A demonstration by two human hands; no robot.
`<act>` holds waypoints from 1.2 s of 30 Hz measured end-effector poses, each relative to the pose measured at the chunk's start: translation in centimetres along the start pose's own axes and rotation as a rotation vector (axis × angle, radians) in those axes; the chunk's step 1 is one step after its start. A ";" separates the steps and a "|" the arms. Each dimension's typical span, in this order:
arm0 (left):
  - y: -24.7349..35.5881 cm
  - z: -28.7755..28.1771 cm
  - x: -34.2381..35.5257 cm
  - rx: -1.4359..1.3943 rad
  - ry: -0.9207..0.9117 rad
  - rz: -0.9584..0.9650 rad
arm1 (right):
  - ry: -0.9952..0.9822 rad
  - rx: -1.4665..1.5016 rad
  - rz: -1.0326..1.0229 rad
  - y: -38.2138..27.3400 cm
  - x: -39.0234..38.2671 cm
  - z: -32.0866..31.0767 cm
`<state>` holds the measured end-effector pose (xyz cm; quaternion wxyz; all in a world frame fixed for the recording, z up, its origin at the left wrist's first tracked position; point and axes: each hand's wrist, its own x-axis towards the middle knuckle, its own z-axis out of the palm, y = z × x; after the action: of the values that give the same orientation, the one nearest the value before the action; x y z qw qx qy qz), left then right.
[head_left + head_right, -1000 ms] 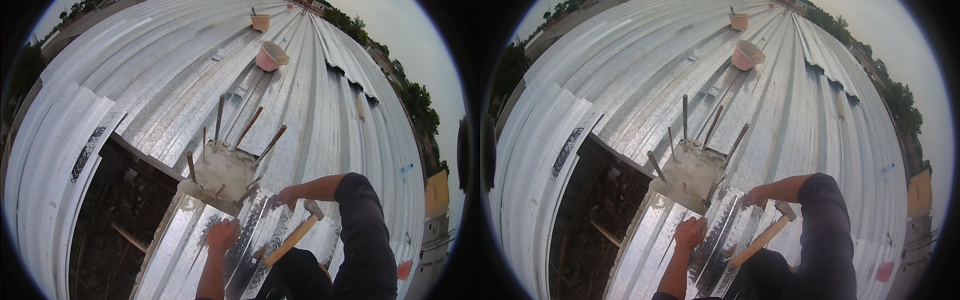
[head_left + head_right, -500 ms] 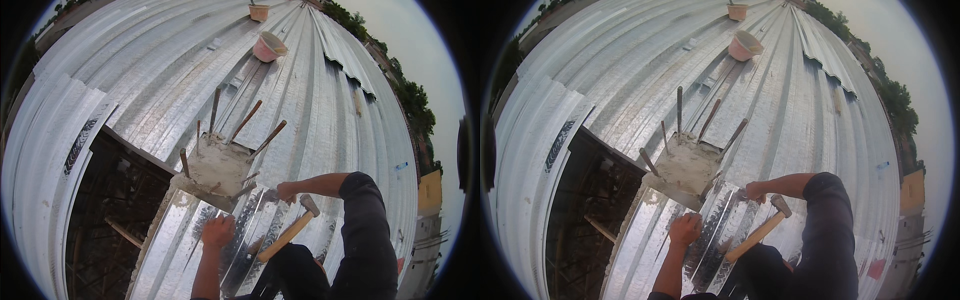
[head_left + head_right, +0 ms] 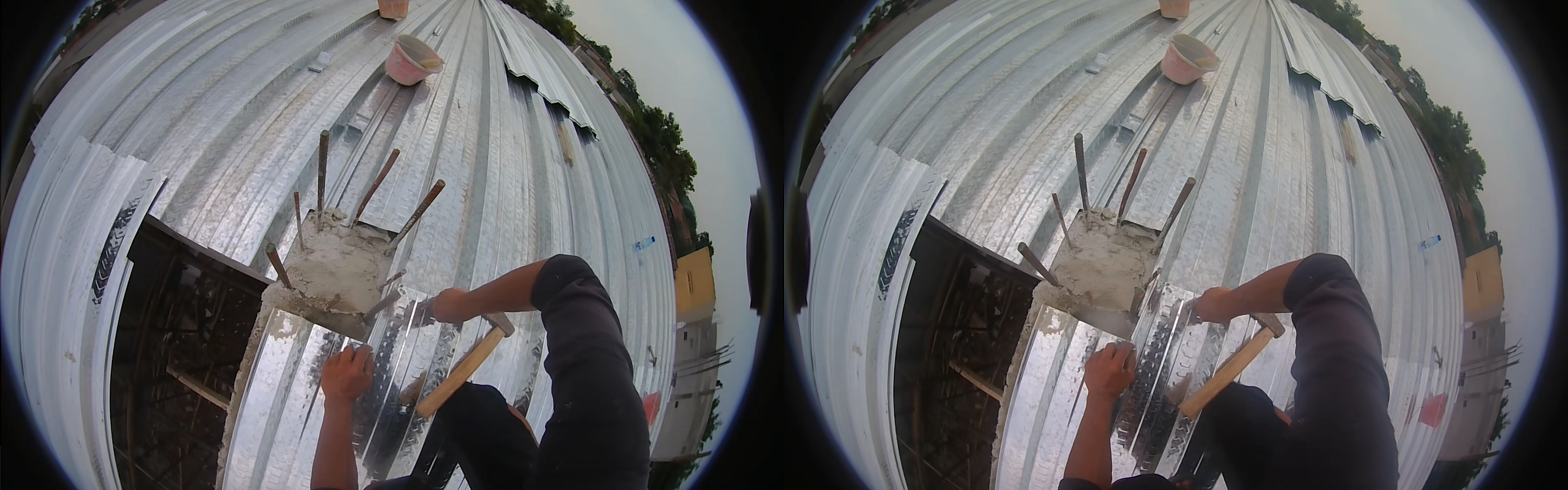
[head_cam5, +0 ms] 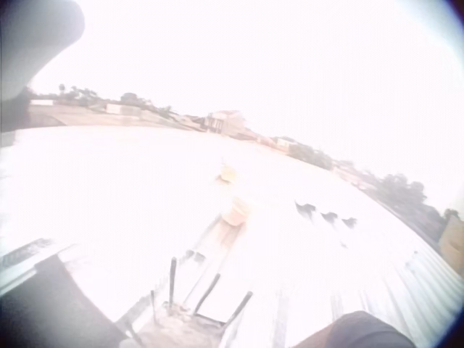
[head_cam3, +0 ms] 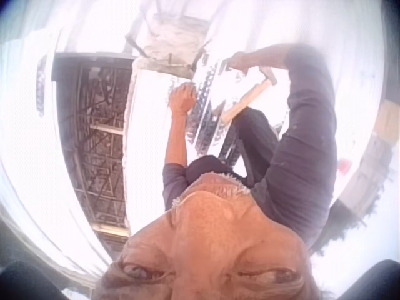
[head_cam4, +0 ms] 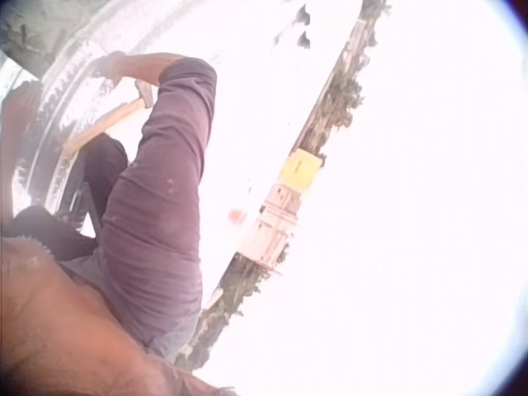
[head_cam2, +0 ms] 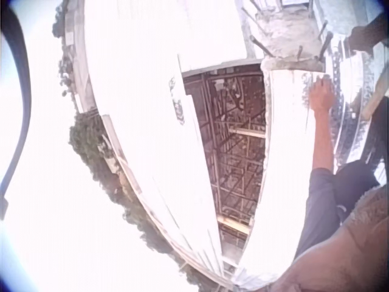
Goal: The person secures corrugated metal roof sheets to a roof structure using a hammer and nails. They repeatedly place nails and strike them to fasten the sheets, then walk across the roof to retrieve more nails from a bucket and continue fastening.
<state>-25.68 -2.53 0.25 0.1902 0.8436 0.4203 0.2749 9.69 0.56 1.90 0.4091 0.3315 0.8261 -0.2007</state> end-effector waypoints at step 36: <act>-0.5 -0.5 -0.5 -0.006 -0.019 -0.080 | 0.173 0.140 -0.014 2.5 -1.6 0.3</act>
<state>-26.48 -2.62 0.20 0.2074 0.8283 0.4509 0.2600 12.36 1.52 2.88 0.3108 0.3695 0.8445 -0.2316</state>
